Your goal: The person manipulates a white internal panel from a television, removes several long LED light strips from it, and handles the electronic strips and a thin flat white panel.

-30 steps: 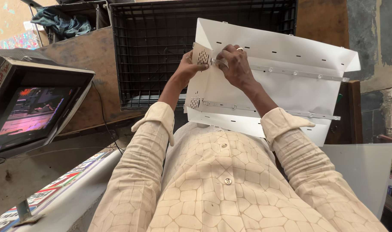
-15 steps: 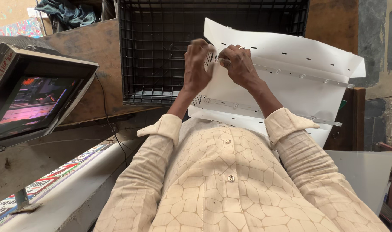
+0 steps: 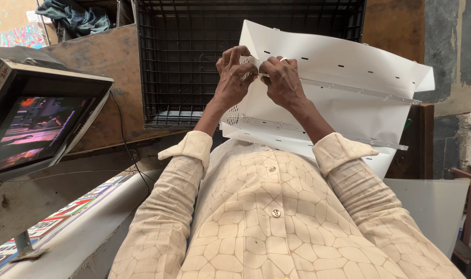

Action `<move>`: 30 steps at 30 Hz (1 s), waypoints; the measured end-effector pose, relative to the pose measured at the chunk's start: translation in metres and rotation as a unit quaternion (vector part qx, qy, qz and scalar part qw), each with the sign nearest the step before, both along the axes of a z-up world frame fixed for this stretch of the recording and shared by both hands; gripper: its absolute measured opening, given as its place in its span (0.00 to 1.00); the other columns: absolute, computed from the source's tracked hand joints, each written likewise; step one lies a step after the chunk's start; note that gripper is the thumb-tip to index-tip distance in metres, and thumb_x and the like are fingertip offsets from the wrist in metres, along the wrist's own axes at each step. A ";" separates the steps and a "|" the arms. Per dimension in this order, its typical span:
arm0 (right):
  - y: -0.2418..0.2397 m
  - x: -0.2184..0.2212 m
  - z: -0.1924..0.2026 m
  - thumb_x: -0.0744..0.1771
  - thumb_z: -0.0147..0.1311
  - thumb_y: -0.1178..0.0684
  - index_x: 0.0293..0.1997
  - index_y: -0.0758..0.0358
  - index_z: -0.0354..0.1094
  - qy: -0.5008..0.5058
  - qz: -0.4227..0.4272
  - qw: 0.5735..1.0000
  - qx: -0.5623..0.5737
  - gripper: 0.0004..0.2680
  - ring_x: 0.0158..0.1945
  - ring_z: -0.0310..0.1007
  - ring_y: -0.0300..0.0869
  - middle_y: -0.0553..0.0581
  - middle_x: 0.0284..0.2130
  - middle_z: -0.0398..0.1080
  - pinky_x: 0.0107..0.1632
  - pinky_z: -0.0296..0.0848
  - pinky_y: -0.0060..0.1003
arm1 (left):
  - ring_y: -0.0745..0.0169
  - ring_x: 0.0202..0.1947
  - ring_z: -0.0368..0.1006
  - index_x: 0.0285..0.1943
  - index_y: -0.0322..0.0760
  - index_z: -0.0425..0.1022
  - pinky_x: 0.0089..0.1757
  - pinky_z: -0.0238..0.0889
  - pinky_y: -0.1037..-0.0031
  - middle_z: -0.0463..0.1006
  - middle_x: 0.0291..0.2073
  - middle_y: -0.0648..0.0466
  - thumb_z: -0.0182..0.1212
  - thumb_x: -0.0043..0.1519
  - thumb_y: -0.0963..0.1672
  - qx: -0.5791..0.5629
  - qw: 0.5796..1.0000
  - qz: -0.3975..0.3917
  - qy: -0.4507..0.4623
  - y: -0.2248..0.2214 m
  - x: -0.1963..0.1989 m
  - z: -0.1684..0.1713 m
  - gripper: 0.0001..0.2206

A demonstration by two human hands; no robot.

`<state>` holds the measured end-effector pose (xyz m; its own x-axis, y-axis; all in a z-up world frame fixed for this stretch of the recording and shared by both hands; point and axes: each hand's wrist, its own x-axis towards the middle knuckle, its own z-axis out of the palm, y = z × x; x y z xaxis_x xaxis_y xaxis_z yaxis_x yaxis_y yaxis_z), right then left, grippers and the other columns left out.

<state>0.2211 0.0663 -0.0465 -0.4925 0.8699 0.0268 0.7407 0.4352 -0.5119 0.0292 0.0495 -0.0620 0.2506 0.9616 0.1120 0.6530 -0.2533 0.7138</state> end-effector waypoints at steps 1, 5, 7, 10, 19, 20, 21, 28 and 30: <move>-0.001 -0.001 -0.001 0.64 0.63 0.62 0.39 0.62 0.73 -0.007 0.002 1.000 0.006 0.04 0.44 0.74 0.51 0.55 0.36 0.74 0.54 0.60 0.48 | 0.55 0.67 0.52 0.37 0.48 0.82 0.62 0.45 0.52 0.63 0.58 0.58 0.74 0.58 0.43 0.000 1.000 -0.007 0.001 -0.001 -0.001 0.000 0.04; -0.001 -0.001 -0.001 0.63 0.63 0.61 0.39 0.63 0.73 0.000 -0.010 1.000 -0.012 0.05 0.44 0.74 0.51 0.56 0.36 0.74 0.52 0.59 0.49 | 0.53 0.67 0.51 0.35 0.48 0.82 0.63 0.41 0.49 0.62 0.58 0.57 0.75 0.56 0.42 0.017 1.000 -0.005 0.004 -0.001 -0.002 0.001 0.05; 0.000 -0.002 0.000 0.63 0.63 0.62 0.38 0.64 0.73 -0.006 -0.026 0.999 -0.029 0.04 0.43 0.73 0.51 0.57 0.35 0.74 0.51 0.59 0.49 | 0.53 0.67 0.52 0.35 0.47 0.81 0.63 0.42 0.51 0.62 0.58 0.57 0.74 0.56 0.42 -0.031 0.999 0.024 -0.017 -0.003 0.001 0.002 0.05; 0.001 -0.004 0.000 0.64 0.59 0.64 0.40 0.62 0.74 -0.018 -0.017 0.998 -0.050 0.05 0.42 0.73 0.47 0.54 0.36 0.74 0.51 0.60 0.47 | 0.53 0.66 0.52 0.35 0.47 0.81 0.63 0.41 0.50 0.62 0.57 0.57 0.74 0.56 0.42 -0.043 0.998 0.037 -0.030 -0.008 0.003 0.003 0.05; -0.002 -0.010 0.000 0.66 0.59 0.62 0.41 0.61 0.73 -0.044 0.002 0.995 -0.084 0.04 0.42 0.71 0.46 0.53 0.34 0.72 0.50 0.60 0.49 | 0.56 0.68 0.51 0.40 0.49 0.81 0.66 0.41 0.52 0.62 0.58 0.59 0.72 0.61 0.42 0.044 0.999 -0.009 0.024 -0.014 -0.005 -0.003 0.04; -0.002 -0.010 0.001 0.66 0.59 0.62 0.40 0.60 0.73 -0.044 0.002 0.996 -0.082 0.04 0.43 0.71 0.46 0.52 0.35 0.72 0.50 0.60 0.49 | 0.56 0.68 0.51 0.39 0.49 0.81 0.65 0.42 0.53 0.62 0.58 0.58 0.72 0.61 0.42 0.012 1.000 0.003 -0.003 -0.015 -0.004 -0.003 0.04; -0.002 -0.011 0.003 0.66 0.58 0.62 0.40 0.60 0.73 -0.043 0.001 0.996 -0.079 0.04 0.43 0.71 0.46 0.52 0.35 0.72 0.51 0.60 0.49 | 0.56 0.66 0.52 0.38 0.49 0.81 0.65 0.42 0.53 0.61 0.57 0.58 0.72 0.60 0.43 -0.008 1.000 0.011 -0.011 -0.014 -0.005 -0.004 0.04; -0.003 -0.016 0.008 0.65 0.58 0.59 0.39 0.59 0.73 -0.103 0.006 0.991 -0.089 0.02 0.42 0.70 0.46 0.52 0.33 0.72 0.51 0.59 0.48 | 0.56 0.65 0.53 0.44 0.50 0.81 0.66 0.42 0.53 0.61 0.56 0.58 0.69 0.63 0.42 0.062 0.995 -0.058 0.054 -0.016 -0.009 0.003 0.05; -0.003 -0.011 0.010 0.64 0.59 0.60 0.39 0.60 0.73 -0.068 0.029 0.995 -0.066 0.03 0.40 0.70 0.45 0.52 0.33 0.72 0.50 0.58 0.49 | 0.59 0.65 0.54 0.48 0.51 0.81 0.68 0.42 0.54 0.62 0.57 0.59 0.68 0.65 0.41 0.079 0.991 -0.086 0.071 -0.016 -0.011 0.005 0.06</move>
<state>0.2099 0.0632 -0.0365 -0.5331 0.8314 -0.1566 0.7830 0.4148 -0.4635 0.0178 0.0337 -0.0571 0.4332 0.8767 0.2091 0.6813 -0.4704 0.5609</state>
